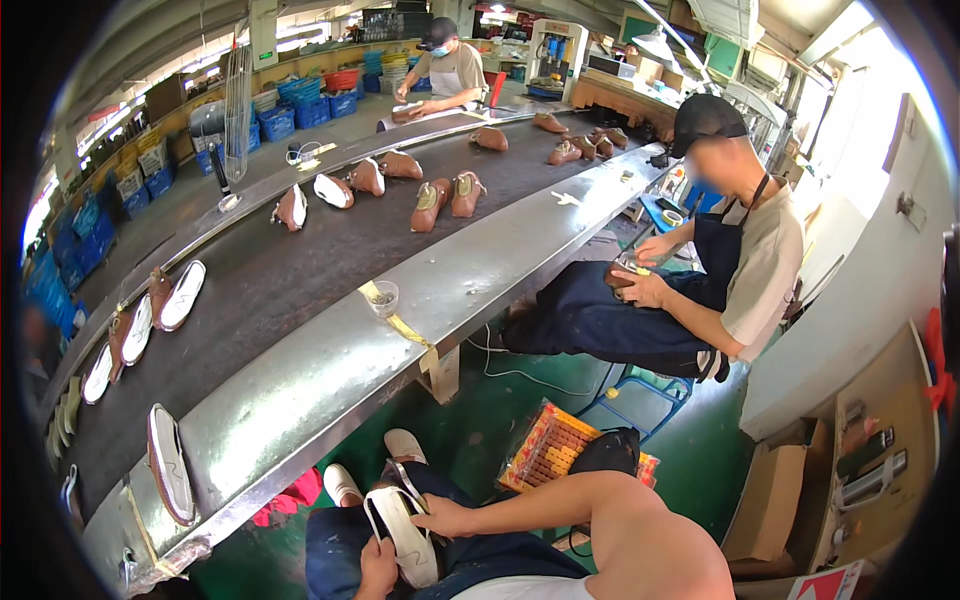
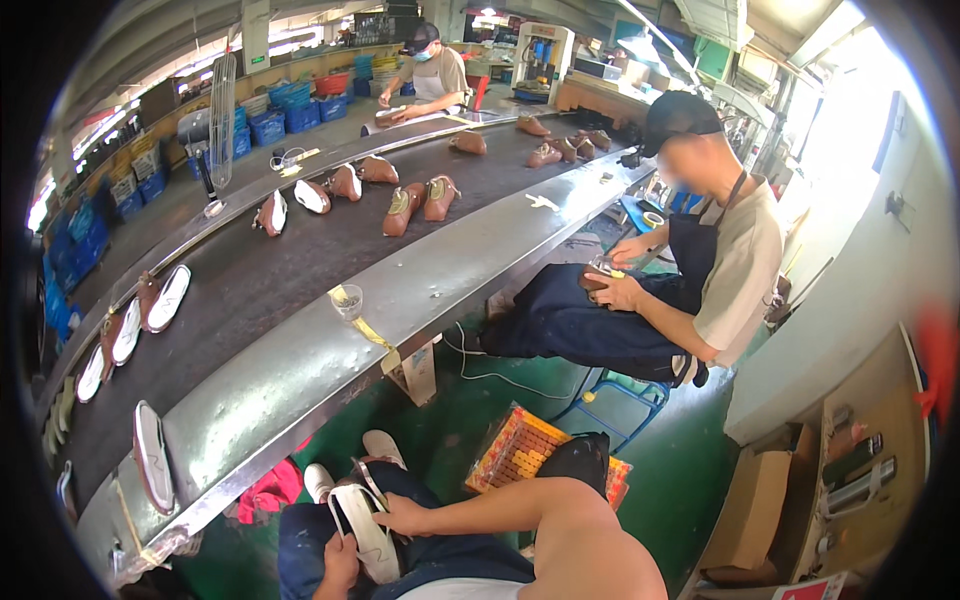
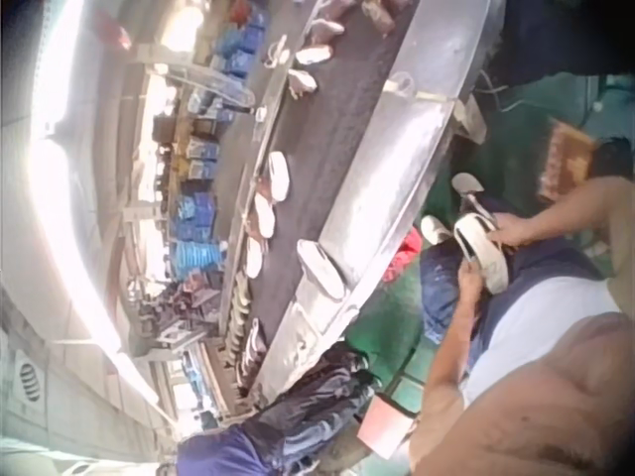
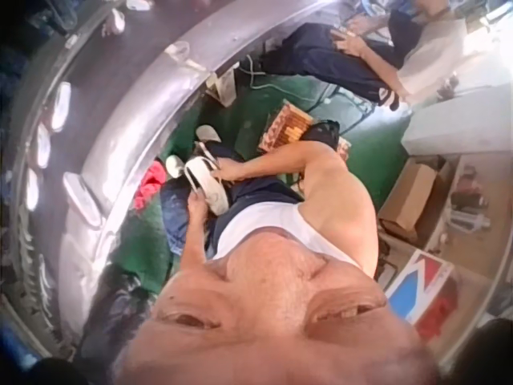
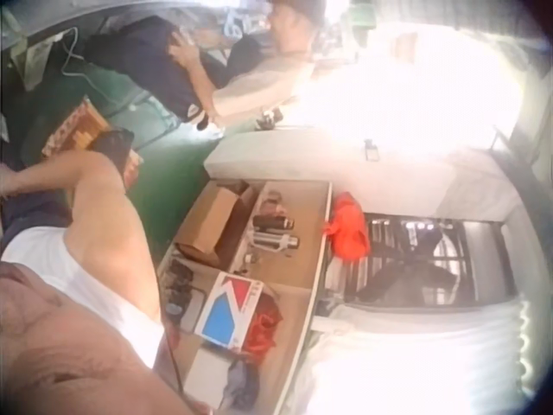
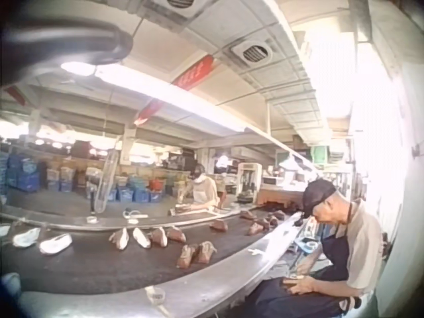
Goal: Manually scraping and preparing the bottom edges of shoes picked from a conveyor belt using a handheld tool.
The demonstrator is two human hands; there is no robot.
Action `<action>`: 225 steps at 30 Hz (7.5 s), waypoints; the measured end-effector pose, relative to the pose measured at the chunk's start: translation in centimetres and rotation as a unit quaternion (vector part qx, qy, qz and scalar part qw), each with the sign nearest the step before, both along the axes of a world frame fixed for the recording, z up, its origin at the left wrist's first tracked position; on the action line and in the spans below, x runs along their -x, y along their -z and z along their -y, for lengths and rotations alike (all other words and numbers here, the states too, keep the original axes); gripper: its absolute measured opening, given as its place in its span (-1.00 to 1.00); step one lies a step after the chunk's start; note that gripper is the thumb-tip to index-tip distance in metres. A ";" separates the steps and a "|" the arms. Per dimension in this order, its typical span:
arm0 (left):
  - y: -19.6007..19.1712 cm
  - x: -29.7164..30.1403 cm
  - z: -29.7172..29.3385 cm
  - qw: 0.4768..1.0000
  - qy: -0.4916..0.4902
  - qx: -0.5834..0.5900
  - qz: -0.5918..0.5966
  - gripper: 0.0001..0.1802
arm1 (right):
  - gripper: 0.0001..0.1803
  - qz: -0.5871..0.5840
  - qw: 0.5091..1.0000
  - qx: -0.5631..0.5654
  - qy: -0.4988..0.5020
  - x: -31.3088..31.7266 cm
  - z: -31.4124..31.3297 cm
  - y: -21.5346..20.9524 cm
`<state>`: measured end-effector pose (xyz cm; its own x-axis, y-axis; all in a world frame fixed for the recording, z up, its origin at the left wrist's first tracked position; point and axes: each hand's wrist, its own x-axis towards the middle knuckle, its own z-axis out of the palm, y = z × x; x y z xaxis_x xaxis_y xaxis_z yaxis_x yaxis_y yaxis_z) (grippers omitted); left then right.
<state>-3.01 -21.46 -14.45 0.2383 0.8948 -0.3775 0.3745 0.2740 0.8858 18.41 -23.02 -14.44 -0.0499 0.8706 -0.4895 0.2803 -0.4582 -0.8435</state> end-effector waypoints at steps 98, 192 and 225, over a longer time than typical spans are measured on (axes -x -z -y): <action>-0.3 -0.4 5.5 0.991 0.014 0.059 -0.116 -0.11 | -0.61 0.103 0.959 -0.081 -0.251 -4.5 -0.9 -7.3; -1.1 -1.3 -0.2 0.949 0.026 0.212 0.233 -0.07 | -0.63 0.150 0.933 -0.084 -0.318 -6.0 1.0 -7.3; -3.0 0.4 3.5 0.986 0.122 0.094 0.064 0.06 | -0.54 0.254 0.862 -0.071 -0.433 -4.0 1.2 -8.3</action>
<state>-3.45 -24.97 -11.50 0.4945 0.7226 -0.4830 0.3369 0.3529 0.8729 22.45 -24.21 -6.12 -0.5208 0.6681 -0.5315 0.8155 0.2052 -0.5411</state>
